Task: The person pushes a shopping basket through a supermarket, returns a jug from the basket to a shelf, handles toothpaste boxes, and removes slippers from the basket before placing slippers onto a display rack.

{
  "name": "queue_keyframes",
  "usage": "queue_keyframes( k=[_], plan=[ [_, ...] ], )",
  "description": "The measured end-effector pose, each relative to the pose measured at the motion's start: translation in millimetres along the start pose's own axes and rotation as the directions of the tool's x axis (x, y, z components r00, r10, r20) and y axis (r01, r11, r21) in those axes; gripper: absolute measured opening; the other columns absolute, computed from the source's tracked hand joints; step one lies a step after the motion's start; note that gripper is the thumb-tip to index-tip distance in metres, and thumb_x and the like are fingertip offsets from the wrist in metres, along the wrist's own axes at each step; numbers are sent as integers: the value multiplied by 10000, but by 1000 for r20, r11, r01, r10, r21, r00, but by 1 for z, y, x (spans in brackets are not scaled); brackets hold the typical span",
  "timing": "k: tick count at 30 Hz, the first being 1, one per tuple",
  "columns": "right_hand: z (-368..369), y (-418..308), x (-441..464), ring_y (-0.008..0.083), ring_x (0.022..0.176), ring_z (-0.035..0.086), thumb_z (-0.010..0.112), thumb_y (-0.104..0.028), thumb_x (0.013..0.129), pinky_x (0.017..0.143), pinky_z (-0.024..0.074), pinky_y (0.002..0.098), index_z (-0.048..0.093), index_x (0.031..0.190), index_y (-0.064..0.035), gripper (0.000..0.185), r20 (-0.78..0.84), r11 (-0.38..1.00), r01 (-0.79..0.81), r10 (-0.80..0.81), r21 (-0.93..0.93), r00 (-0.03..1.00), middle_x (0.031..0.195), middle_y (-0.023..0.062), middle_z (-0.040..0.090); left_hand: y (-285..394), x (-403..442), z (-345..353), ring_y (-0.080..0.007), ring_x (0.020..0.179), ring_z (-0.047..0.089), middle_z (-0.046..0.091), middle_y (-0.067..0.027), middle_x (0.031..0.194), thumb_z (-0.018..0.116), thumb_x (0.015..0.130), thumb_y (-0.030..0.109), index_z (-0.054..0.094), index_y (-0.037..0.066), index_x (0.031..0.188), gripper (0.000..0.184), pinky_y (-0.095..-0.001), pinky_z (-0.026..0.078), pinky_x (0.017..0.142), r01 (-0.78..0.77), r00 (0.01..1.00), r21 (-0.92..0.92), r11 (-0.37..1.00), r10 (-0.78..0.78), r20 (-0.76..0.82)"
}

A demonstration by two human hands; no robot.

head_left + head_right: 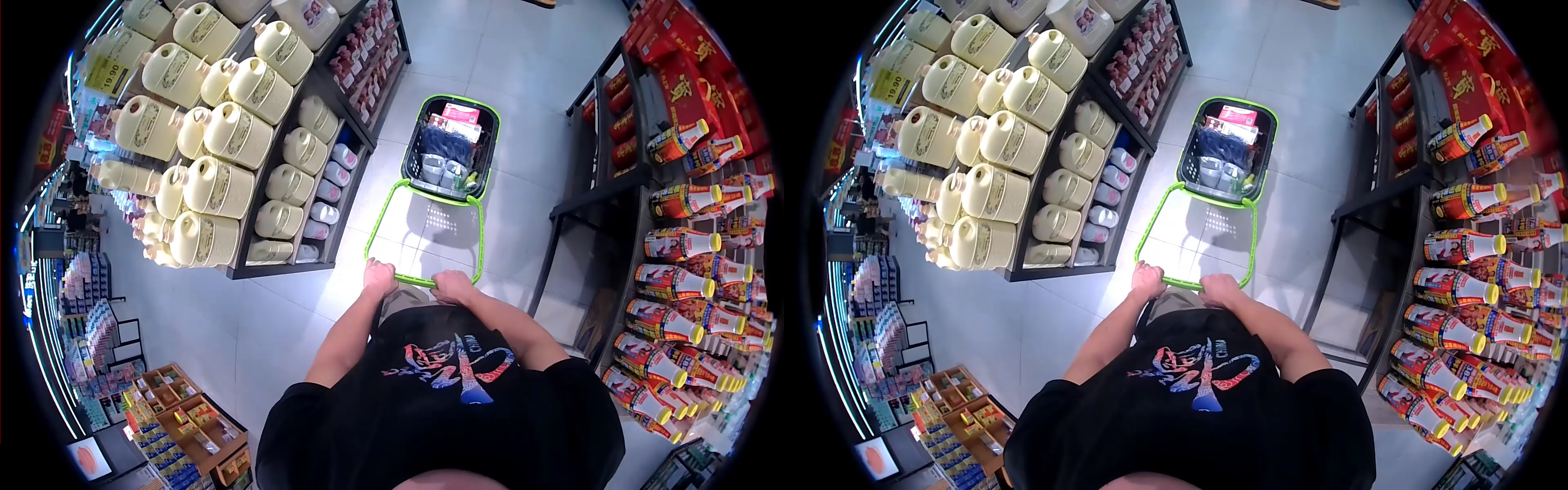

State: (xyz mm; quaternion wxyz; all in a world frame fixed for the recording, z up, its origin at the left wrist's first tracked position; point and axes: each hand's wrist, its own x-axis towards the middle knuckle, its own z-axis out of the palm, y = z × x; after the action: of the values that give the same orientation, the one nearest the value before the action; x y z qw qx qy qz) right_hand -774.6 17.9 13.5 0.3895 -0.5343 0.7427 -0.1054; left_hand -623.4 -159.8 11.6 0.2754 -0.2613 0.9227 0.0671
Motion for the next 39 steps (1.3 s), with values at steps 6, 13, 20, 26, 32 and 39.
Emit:
queue_keyframes(
  k=[6,13,20,26,32,39],
  plan=[
    [-33,33,30,386,836,646,580,-291,792,763,501,494,659,880,-59,261,-108,997,-76,75,-1,991,836,202,665,7,58,-41,-240,953,648,696,-146,923,557,761,267,697,81,907,274,-380,357,1024,-42,997,32,999,40,68],
    [-79,71,75,387,791,651,578,-255,770,726,512,488,660,873,-70,226,-127,992,-110,102,-58,987,807,195,666,5,138,-91,-286,902,675,695,-161,941,567,750,254,690,49,924,295,-385,525,803,-232,957,-4,973,229,181],
    [-156,95,129,388,776,653,577,-226,737,705,512,497,652,846,-71,203,-108,980,-169,158,-104,982,795,200,665,-11,231,-149,-307,893,678,694,-178,917,582,725,243,698,38,905,297,-390,530,809,-341,919,-46,939,343,194],
    [-190,131,156,385,794,652,588,-218,732,734,505,499,650,839,-67,196,-165,946,-319,307,-58,937,793,193,667,6,294,-165,-312,924,672,692,-186,951,570,739,242,693,31,935,314,-393,531,816,-368,919,-95,925,377,110],
    [-251,151,175,384,774,661,583,-205,735,747,519,476,658,847,-56,201,-198,931,-353,331,-91,923,791,200,669,18,348,-203,-281,978,660,690,-166,1006,587,762,287,686,51,1004,352,-386,519,853,-379,874,-96,920,391,289],
    [-300,231,209,373,863,657,657,-353,751,751,513,468,667,948,-84,333,7,991,-132,132,-1,991,871,191,677,47,387,-260,-293,962,666,691,-167,1002,624,738,322,695,46,983,376,-401,524,843,-247,913,-40,968,246,325]
  ],
)
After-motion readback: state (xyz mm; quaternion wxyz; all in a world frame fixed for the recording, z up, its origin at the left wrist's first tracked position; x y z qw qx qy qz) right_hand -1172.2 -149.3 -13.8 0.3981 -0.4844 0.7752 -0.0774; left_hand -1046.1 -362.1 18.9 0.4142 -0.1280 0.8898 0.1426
